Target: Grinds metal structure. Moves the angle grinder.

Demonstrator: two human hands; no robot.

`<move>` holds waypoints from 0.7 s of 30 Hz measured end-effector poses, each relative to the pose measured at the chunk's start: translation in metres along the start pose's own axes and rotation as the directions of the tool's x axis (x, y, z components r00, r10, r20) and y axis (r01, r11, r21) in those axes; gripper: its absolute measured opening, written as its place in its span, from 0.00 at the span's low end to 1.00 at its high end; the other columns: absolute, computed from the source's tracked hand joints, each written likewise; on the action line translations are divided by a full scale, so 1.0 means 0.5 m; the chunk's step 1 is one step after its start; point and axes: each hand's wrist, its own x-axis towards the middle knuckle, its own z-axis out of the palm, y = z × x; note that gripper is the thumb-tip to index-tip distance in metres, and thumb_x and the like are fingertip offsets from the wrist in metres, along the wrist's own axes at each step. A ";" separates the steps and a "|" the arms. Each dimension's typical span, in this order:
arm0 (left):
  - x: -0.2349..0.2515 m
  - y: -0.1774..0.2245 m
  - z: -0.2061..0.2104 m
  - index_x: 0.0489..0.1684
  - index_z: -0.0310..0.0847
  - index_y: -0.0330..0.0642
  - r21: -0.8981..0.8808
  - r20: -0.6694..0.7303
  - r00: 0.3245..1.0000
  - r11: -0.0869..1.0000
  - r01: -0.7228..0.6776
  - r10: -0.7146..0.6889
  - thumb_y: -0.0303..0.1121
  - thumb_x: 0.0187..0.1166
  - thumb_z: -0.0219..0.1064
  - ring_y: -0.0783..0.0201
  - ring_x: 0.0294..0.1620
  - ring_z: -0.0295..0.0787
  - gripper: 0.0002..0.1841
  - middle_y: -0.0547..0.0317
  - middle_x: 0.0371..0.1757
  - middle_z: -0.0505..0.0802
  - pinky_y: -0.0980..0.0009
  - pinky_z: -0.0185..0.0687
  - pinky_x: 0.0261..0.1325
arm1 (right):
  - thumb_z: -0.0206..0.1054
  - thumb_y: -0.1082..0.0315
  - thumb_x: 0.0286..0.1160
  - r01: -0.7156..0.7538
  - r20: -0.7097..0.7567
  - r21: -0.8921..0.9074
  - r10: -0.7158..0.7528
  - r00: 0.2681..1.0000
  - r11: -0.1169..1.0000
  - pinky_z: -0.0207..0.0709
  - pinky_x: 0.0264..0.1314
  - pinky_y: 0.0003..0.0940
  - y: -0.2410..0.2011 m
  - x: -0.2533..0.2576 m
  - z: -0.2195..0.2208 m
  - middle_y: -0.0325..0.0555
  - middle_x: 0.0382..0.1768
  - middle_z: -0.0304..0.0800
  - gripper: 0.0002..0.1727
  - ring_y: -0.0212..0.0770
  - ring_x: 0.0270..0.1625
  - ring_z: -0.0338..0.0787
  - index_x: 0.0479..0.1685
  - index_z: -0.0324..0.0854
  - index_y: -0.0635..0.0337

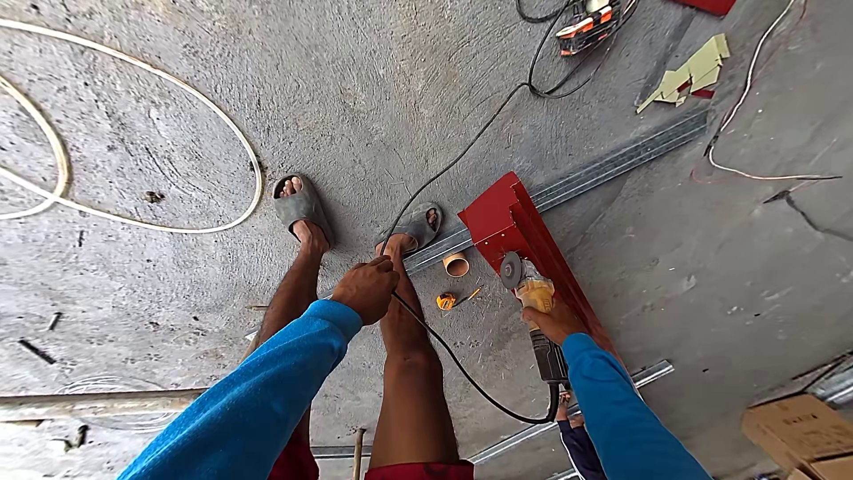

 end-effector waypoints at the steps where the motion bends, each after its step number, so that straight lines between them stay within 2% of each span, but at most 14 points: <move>1: 0.000 0.001 0.000 0.51 0.89 0.42 0.004 0.003 1.000 1.000 0.000 0.000 0.30 0.81 0.64 0.53 0.86 0.68 0.09 0.52 0.69 0.88 0.51 0.72 0.79 | 0.81 0.52 0.67 -0.001 -0.003 -0.002 0.001 1.000 1.000 0.73 0.72 0.65 0.000 0.000 -0.001 0.69 0.60 0.87 0.39 0.65 0.67 0.85 0.71 0.75 0.70; 10: -0.002 0.003 0.008 0.47 0.90 0.43 0.018 -0.045 0.999 1.000 -0.009 0.010 0.31 0.80 0.65 0.52 0.84 0.72 0.08 0.54 0.65 0.89 0.51 0.75 0.76 | 0.81 0.53 0.67 0.017 -0.011 0.014 -0.017 1.000 1.000 0.74 0.71 0.65 -0.002 0.004 -0.001 0.68 0.58 0.88 0.37 0.64 0.65 0.86 0.69 0.77 0.70; 21: -0.002 -0.002 0.001 0.49 0.89 0.42 0.022 -0.001 1.000 1.000 -0.005 0.005 0.32 0.81 0.64 0.53 0.85 0.70 0.09 0.54 0.67 0.89 0.53 0.74 0.77 | 0.81 0.52 0.67 0.024 -0.007 0.005 -0.024 1.000 1.000 0.73 0.71 0.66 0.000 -0.002 -0.008 0.68 0.59 0.87 0.38 0.64 0.66 0.86 0.71 0.76 0.70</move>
